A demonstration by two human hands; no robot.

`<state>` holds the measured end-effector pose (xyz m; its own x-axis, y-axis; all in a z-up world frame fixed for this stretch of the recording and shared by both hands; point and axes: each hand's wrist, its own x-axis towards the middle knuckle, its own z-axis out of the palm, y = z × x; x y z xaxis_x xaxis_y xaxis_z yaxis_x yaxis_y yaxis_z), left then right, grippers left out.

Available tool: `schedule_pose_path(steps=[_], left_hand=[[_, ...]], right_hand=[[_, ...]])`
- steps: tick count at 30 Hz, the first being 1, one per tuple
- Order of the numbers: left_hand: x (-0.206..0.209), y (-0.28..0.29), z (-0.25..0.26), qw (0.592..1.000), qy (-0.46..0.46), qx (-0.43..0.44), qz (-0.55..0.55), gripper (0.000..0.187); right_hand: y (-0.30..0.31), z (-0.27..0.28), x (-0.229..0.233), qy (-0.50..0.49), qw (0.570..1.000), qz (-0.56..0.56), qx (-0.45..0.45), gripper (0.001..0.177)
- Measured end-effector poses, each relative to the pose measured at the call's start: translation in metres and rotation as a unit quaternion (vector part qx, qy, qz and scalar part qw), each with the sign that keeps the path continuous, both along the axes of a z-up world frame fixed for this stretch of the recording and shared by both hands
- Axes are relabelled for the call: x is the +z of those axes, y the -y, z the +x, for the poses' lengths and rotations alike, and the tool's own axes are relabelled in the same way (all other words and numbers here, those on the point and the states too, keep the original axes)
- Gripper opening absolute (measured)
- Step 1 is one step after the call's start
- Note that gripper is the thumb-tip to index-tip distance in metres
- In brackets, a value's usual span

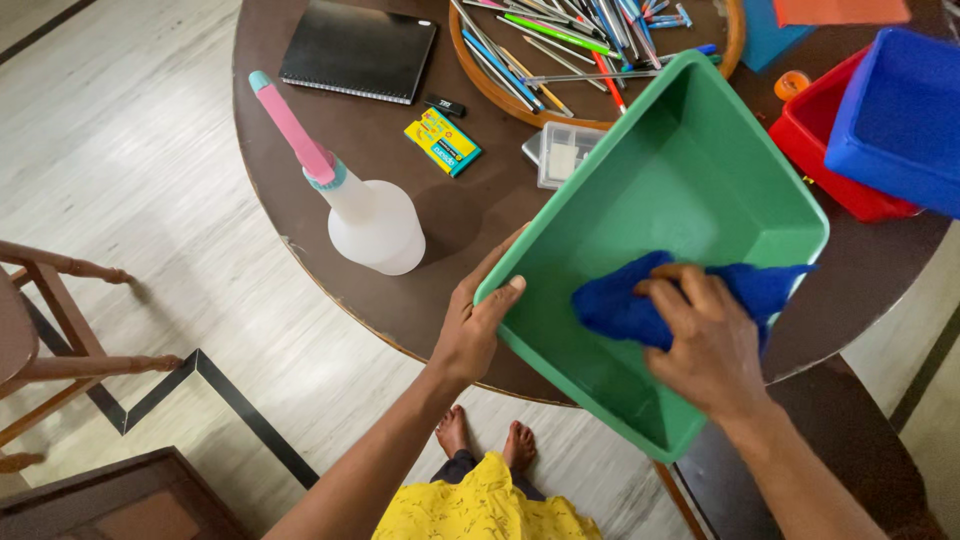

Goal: The person cleans three plastic trays (red, blue, and green) by spraying them with a cleaning solution and wiping them with a blue cloth. The person then places a pen into the green tray.

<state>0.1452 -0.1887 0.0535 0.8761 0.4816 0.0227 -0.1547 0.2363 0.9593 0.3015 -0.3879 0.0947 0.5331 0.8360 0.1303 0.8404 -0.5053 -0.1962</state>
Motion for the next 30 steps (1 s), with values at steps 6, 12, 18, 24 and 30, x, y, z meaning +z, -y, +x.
schedule_pose_path(steps=[6, 12, 18, 24, 30], left_hand=[[0.006, 0.01, 0.011, 0.999, -0.007, 0.015, 0.05, 0.062], [0.011, 0.013, 0.004, 0.994, -0.012, -0.059, 0.092, 0.061], [0.008, 0.005, 0.005, 0.999, 0.013, -0.018, 0.044, 0.063], [0.001, 0.007, 0.036, 0.997, 0.033, 0.06, 0.027, 0.059], [-0.003, -0.009, 0.033, 0.996, 0.006, 0.09, -0.001, 0.06]], right_hand=[[-0.022, -0.032, 0.011, -0.137, 0.986, 0.085, 0.042, 0.053], [-0.037, 0.04, 0.004, 0.016, 0.993, 0.105, 0.056, 0.054], [-0.017, 0.08, 0.016, -0.019, 0.977, 0.165, -0.136, 0.047], [-0.016, -0.029, 0.014, -0.106, 0.987, 0.103, 0.06, 0.057], [0.029, 0.003, 0.017, 0.025, 0.999, 0.045, -0.006, 0.064]])
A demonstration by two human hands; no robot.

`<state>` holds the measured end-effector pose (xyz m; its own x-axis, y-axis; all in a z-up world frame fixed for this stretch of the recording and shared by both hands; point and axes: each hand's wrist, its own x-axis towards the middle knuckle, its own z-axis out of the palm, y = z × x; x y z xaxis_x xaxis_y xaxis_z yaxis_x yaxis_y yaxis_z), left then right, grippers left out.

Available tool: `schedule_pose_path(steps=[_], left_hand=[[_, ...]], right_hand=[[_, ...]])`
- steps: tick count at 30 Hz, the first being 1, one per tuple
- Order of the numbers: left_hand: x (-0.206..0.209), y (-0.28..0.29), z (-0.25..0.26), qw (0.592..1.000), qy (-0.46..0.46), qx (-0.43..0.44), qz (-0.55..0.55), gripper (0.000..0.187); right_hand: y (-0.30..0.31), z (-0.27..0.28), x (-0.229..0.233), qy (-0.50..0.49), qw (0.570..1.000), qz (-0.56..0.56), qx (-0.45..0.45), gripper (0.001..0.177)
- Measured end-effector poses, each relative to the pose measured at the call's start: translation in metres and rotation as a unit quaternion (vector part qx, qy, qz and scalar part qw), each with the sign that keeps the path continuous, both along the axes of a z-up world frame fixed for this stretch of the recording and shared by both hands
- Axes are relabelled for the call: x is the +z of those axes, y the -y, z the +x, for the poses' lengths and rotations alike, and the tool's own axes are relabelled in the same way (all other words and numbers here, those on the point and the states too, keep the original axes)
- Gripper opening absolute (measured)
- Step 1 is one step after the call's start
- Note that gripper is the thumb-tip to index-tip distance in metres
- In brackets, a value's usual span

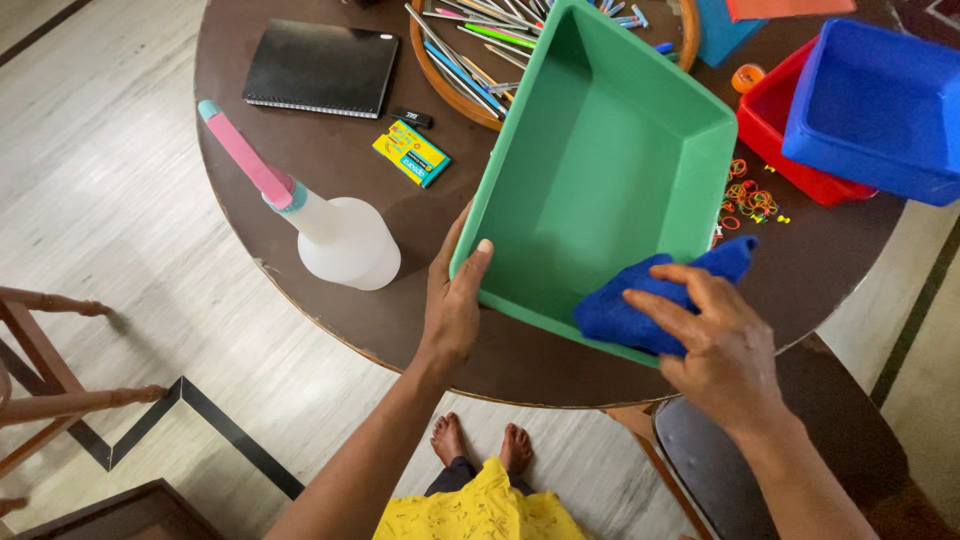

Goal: The person cleans three plastic trays (red, blue, and green) by spraying them with a cleaning solution and wiping them with a blue cloth. The person then places a pen into the green tray.

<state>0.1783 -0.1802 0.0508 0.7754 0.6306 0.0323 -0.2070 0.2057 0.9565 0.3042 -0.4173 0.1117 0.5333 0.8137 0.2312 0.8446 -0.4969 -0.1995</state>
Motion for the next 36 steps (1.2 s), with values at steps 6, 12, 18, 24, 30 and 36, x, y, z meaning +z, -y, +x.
schedule_pose_path(steps=[6, 12, 18, 24, 30, 36], left_hand=[[-0.01, -0.016, -0.006, 0.996, 0.004, -0.085, 0.021, 0.066], [-0.022, -0.018, -0.007, 0.996, 0.008, -0.089, -0.012, 0.069], [-0.022, -0.017, 0.003, 0.99, -0.028, -0.009, -0.138, 0.066], [-0.016, -0.028, 0.0, 0.987, -0.04, -0.079, -0.131, 0.07], [-0.006, -0.031, -0.009, 0.979, -0.051, -0.192, -0.032, 0.082], [0.015, -0.03, -0.002, 0.95, -0.137, -0.277, 0.053, 0.084]], right_hand=[[0.037, 0.086, -0.027, -0.013, 0.949, 0.19, -0.25, 0.042], [0.043, 0.094, -0.037, -0.422, 0.715, 0.49, -0.267, 0.067], [0.016, 0.03, -0.032, -0.416, 0.748, 0.444, -0.265, 0.087], [0.023, 0.036, -0.014, -0.461, 0.658, 0.357, -0.477, 0.083], [0.071, 0.112, -0.026, -0.412, 0.744, 0.462, -0.253, 0.063], [0.095, 0.138, -0.055, -0.461, 0.667, 0.487, -0.325, 0.038]])
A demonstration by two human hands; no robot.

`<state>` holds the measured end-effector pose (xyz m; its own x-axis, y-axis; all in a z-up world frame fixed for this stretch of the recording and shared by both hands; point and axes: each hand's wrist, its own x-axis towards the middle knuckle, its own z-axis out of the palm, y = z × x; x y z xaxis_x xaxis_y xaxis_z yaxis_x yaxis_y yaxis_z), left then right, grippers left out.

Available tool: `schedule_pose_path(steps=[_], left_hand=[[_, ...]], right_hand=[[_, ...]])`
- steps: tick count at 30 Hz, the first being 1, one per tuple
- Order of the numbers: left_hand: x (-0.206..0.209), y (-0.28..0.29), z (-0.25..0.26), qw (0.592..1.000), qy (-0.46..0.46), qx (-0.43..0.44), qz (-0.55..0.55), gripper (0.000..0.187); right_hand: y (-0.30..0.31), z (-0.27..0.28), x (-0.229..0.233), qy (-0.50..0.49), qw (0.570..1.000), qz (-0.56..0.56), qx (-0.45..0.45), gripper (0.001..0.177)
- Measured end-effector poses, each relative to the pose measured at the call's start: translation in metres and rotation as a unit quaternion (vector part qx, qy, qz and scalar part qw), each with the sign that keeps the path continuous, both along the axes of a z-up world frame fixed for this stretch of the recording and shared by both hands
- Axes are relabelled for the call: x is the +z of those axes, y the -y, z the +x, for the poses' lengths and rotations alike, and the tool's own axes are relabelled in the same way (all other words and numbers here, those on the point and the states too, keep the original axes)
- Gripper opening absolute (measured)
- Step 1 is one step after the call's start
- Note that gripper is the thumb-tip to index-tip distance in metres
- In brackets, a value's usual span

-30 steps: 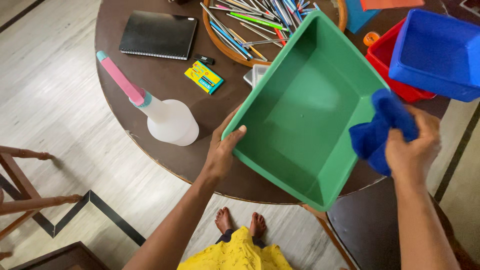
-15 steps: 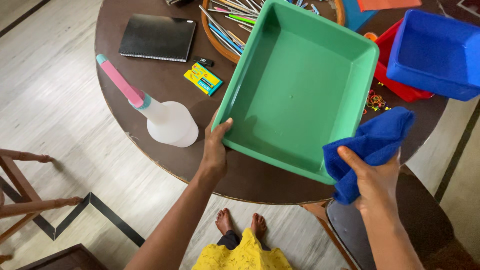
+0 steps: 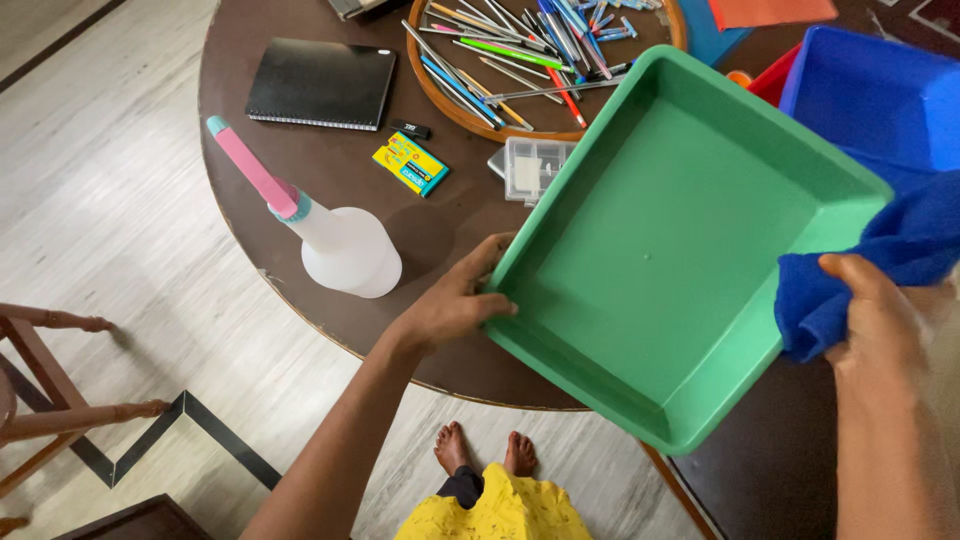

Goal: The person cleans three plastic trays (red, blue, and green) by spraying them with a cleaning solution and wiping them with a blue cloth. The person then places a pen into the green tray.

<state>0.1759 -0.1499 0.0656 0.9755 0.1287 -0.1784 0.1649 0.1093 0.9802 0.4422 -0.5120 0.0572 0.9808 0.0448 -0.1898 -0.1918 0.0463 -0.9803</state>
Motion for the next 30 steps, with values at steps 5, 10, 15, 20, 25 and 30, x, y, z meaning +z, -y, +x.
schedule_pose_path(steps=[5, 10, 15, 20, 25, 30], left_hand=[[0.014, 0.008, 0.032, 0.998, 0.03, 0.055, 0.013, 0.081], [0.029, 0.01, 0.047, 0.94, 0.27, 0.117, 0.173, 0.098], [0.055, 0.022, 0.039, 0.924, 0.193, 0.095, 0.316, 0.108], [0.083, 0.045, 0.046, 0.9, 0.167, 0.077, 0.396, 0.108], [0.089, 0.044, 0.037, 0.902, 0.2, 0.091, 0.371, 0.107], [0.07, 0.025, 0.033, 0.917, 0.267, 0.186, 0.231, 0.09]], right_hand=[[0.013, -0.024, 0.019, 0.092, 0.987, -0.103, 0.076, 0.03], [0.003, -0.021, 0.041, 0.167, 0.979, -0.098, 0.066, 0.05], [0.001, 0.023, 0.093, 0.093, 0.927, -0.301, 0.202, 0.056], [-0.039, -0.023, 0.14, 0.465, 0.734, -0.401, 0.288, 0.039], [-0.064, -0.049, 0.16, 0.455, 0.761, -0.376, 0.271, 0.047], [-0.046, -0.034, 0.125, 0.26, 0.923, -0.199, 0.201, 0.046]])
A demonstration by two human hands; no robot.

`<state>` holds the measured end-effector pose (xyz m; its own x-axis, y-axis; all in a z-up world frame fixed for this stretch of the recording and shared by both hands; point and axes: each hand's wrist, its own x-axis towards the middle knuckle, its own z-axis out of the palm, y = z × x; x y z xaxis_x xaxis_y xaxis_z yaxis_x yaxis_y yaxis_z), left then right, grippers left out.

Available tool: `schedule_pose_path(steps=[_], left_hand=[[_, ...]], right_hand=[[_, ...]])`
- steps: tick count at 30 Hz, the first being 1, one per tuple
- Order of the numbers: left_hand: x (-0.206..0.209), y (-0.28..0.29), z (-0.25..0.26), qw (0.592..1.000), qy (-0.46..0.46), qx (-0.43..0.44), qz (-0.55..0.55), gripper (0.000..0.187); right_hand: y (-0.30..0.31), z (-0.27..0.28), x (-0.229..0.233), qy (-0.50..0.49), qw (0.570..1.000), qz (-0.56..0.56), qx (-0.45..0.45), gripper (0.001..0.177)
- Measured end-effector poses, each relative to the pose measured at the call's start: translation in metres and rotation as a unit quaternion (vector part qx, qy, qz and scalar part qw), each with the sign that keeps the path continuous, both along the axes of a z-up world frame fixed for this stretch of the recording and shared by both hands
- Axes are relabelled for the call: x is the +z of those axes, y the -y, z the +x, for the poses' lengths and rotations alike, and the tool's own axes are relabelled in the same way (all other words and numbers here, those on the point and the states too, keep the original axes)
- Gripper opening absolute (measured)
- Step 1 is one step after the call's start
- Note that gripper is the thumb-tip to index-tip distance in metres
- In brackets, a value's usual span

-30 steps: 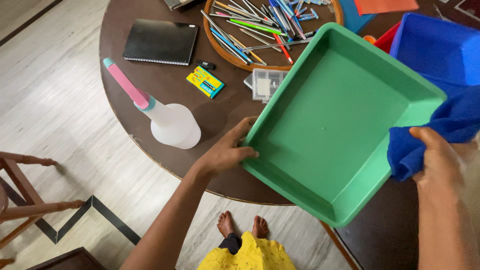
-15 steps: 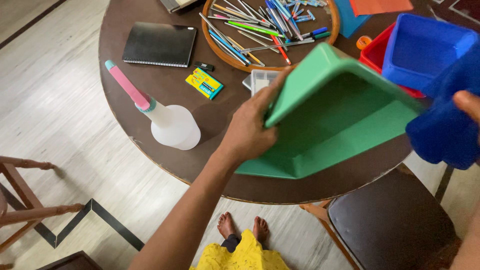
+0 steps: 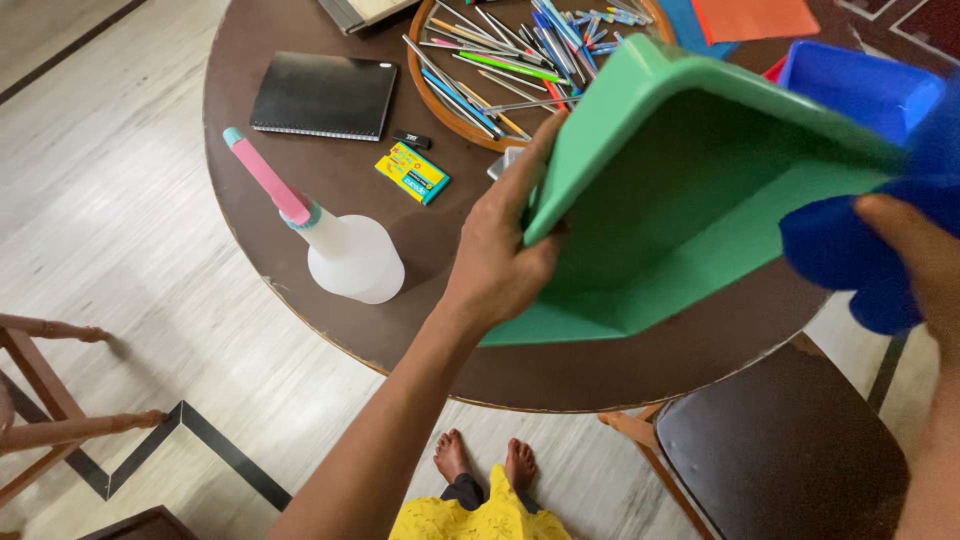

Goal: The person cleans three plastic trays (red, blue, and green) by spraying them with a cleaning solution and wiping them with a blue cloth. The person then places a pen into the green tray.

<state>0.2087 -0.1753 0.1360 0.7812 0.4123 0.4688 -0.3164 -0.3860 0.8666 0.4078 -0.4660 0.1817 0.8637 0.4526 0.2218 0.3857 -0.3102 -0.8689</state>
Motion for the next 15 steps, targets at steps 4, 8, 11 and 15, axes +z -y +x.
schedule_pose_path(steps=[4, 8, 11, 15], left_hand=[[-0.024, -0.008, 0.02, 0.961, 0.069, -0.034, -0.267, 0.062], [-0.028, -0.005, 0.026, 0.949, 0.061, -0.027, -0.308, 0.074], [-0.012, 0.004, 0.017, 0.974, 0.065, 0.078, -0.201, 0.092], [0.022, 0.008, 0.005, 0.933, 0.025, 0.251, 0.259, 0.095]], right_hand=[[-0.002, -0.015, -0.06, -0.014, 0.99, 0.067, -0.121, 0.055], [-0.001, -0.02, -0.071, 0.023, 0.992, 0.018, -0.123, 0.05], [0.006, -0.012, -0.045, 0.125, 0.984, -0.041, -0.123, 0.041], [0.003, -0.015, -0.005, 0.302, 0.928, -0.208, -0.066, 0.033]])
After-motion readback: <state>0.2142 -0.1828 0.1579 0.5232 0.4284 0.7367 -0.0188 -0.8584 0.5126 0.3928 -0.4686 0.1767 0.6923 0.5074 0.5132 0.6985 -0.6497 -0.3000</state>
